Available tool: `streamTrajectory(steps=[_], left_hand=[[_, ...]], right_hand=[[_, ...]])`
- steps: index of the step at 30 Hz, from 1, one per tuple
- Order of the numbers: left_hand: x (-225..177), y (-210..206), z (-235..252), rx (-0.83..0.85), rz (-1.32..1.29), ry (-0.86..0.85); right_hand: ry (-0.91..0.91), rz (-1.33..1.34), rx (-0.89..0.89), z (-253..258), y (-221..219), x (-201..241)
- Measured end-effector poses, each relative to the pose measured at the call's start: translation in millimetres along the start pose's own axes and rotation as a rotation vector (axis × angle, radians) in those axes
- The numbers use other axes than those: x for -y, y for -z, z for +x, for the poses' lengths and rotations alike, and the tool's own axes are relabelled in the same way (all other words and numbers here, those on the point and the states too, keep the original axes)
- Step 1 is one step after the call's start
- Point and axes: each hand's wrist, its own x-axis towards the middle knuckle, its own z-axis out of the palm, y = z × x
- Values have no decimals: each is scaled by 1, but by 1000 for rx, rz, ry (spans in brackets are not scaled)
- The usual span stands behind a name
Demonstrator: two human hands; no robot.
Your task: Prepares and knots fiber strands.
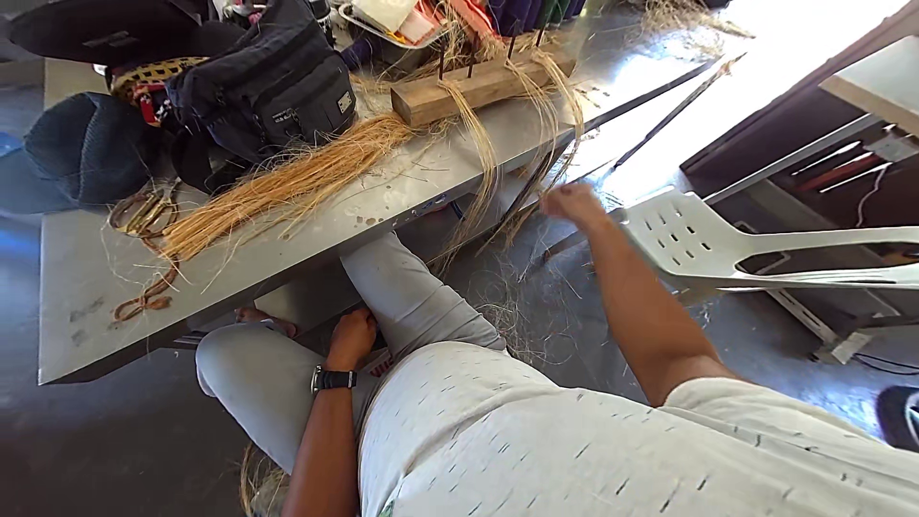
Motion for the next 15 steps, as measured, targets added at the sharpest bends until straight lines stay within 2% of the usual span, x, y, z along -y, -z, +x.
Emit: streamTrajectory(steps=[4, 6, 9, 12, 15], left_hand=[[2, 0, 0, -4, -5, -8], [2, 0, -1, -7, 2, 0], [2, -1, -2, -6, 0, 8], [2, -1, -3, -3, -7, 10], [1, -1, -3, 4, 2, 12]], right_hand=[[337, 165, -171, 33, 13, 123], [390, 191, -188, 49, 3, 167], [301, 151, -147, 78, -24, 202], [182, 164, -21, 96, -55, 210], [90, 262, 82, 90, -73, 209]])
